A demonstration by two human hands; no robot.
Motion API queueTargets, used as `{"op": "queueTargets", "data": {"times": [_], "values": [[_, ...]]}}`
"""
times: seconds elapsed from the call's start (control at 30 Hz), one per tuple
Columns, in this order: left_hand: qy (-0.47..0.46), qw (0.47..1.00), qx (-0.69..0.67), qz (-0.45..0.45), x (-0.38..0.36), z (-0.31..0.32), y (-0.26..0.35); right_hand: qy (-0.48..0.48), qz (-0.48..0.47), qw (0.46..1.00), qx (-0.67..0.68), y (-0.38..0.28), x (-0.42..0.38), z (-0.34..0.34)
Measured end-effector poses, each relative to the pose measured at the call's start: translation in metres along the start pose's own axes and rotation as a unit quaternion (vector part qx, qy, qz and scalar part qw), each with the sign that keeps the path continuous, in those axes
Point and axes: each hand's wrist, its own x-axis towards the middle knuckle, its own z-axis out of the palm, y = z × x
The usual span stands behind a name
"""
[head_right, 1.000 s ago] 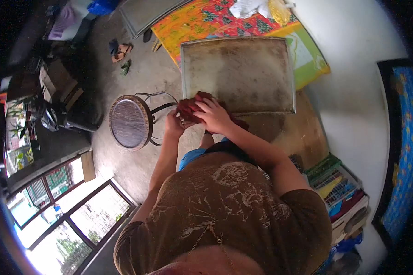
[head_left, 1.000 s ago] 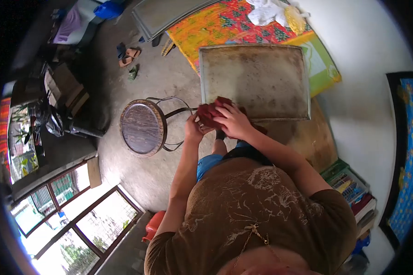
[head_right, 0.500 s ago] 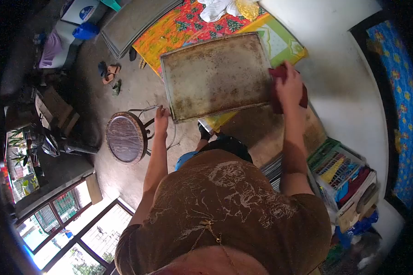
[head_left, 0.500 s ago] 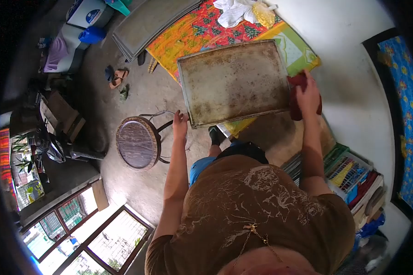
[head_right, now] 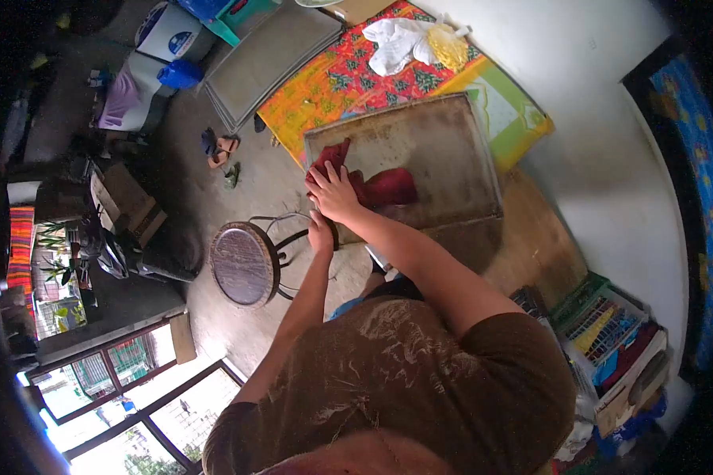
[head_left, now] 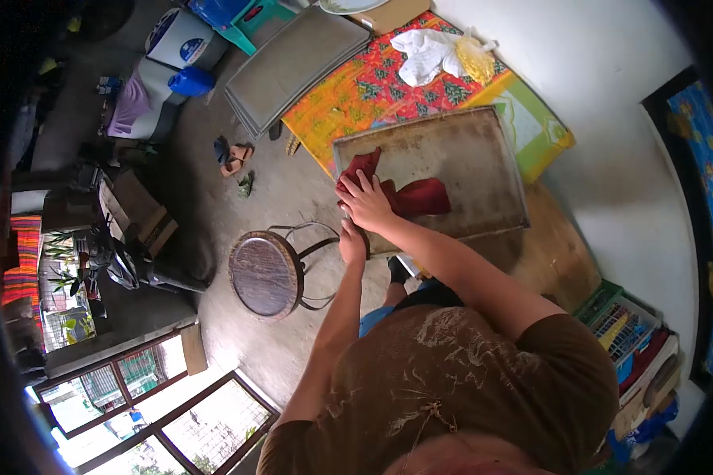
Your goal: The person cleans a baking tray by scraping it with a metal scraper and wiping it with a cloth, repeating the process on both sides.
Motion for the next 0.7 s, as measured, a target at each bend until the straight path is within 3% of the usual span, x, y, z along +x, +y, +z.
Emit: {"op": "queueTargets", "data": {"times": [0.13,0.27,0.43,0.7], "values": [[0.002,0.994,0.108,0.007,-0.002,0.001,0.006,0.04,-0.012,0.999,0.004,0.025,0.055,0.024],[0.001,0.995,0.103,-0.006,-0.003,0.001,0.007,0.073,0.028,0.996,-0.037,0.06,0.082,0.023],[0.026,0.996,0.081,0.011,-0.003,0.004,0.009,0.066,0.2,0.971,-0.111,0.137,0.046,-0.041],[0.001,0.995,0.096,0.01,0.001,0.003,0.002,0.063,0.455,0.853,-0.248,0.264,-0.037,-0.126]]}}
